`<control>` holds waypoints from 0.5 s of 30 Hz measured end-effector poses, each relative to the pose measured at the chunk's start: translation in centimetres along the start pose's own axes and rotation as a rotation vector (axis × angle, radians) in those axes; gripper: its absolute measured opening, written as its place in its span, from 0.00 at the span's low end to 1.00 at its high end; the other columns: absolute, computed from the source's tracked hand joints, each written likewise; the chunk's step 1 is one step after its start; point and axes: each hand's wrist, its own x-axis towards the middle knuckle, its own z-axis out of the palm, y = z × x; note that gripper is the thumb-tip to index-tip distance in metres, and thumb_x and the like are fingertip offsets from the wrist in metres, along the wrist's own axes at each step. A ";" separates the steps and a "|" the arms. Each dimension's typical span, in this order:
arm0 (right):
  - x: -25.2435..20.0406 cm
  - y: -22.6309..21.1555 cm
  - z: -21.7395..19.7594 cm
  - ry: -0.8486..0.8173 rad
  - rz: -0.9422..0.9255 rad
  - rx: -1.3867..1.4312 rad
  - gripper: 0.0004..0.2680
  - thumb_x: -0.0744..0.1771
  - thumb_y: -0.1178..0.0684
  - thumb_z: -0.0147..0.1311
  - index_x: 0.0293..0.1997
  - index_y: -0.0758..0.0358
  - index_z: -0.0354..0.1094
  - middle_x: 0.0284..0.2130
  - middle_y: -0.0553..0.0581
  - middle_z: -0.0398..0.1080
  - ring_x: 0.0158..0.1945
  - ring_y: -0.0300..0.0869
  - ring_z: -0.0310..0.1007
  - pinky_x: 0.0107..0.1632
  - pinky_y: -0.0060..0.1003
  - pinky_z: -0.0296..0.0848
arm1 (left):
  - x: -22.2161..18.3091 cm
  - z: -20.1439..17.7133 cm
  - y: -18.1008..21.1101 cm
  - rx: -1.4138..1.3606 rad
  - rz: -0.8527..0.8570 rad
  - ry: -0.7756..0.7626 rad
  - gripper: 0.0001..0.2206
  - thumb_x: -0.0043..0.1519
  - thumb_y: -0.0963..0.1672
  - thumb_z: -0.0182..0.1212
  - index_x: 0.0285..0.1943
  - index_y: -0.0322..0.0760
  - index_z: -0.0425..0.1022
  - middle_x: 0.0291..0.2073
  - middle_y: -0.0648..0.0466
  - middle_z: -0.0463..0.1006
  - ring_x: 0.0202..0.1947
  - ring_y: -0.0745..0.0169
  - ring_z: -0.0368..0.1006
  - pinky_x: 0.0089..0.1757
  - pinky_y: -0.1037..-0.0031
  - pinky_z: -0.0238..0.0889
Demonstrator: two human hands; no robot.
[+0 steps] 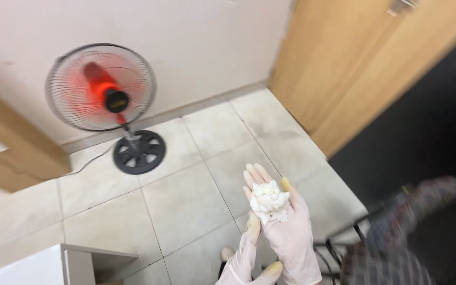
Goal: Inspecting and moving decorative candles between a display shelf and a workbench area.
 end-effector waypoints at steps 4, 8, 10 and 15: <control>7.3 0.5 -0.4 -0.048 0.199 0.089 0.22 0.72 0.48 0.28 0.73 0.78 0.43 0.72 0.71 0.50 0.75 0.55 0.49 0.74 0.47 0.51 | 9.4 2.6 -7.8 0.005 0.035 0.221 0.46 0.64 0.43 0.65 0.83 0.28 0.29 0.81 0.38 0.46 0.81 0.45 0.46 0.72 0.60 0.37; 13.8 1.9 -1.2 -0.088 0.368 0.087 0.22 0.72 0.49 0.30 0.73 0.79 0.43 0.72 0.71 0.50 0.75 0.56 0.49 0.74 0.47 0.51 | 24.5 -3.7 -12.4 0.008 0.070 0.424 0.45 0.66 0.43 0.63 0.82 0.28 0.29 0.82 0.37 0.44 0.81 0.45 0.45 0.72 0.59 0.36; 17.1 3.9 -1.6 -0.069 0.471 0.096 0.22 0.72 0.49 0.31 0.73 0.79 0.44 0.72 0.71 0.51 0.75 0.56 0.50 0.74 0.46 0.51 | 26.6 -7.8 -14.1 0.013 0.076 0.525 0.44 0.66 0.43 0.62 0.82 0.28 0.29 0.82 0.37 0.43 0.81 0.44 0.44 0.72 0.58 0.36; 23.2 11.6 -1.2 0.059 0.713 0.070 0.22 0.71 0.48 0.32 0.71 0.77 0.49 0.70 0.70 0.55 0.73 0.56 0.54 0.72 0.47 0.54 | 11.8 -12.5 -21.6 0.022 0.089 0.769 0.42 0.68 0.43 0.60 0.82 0.28 0.29 0.82 0.36 0.41 0.81 0.44 0.42 0.72 0.57 0.35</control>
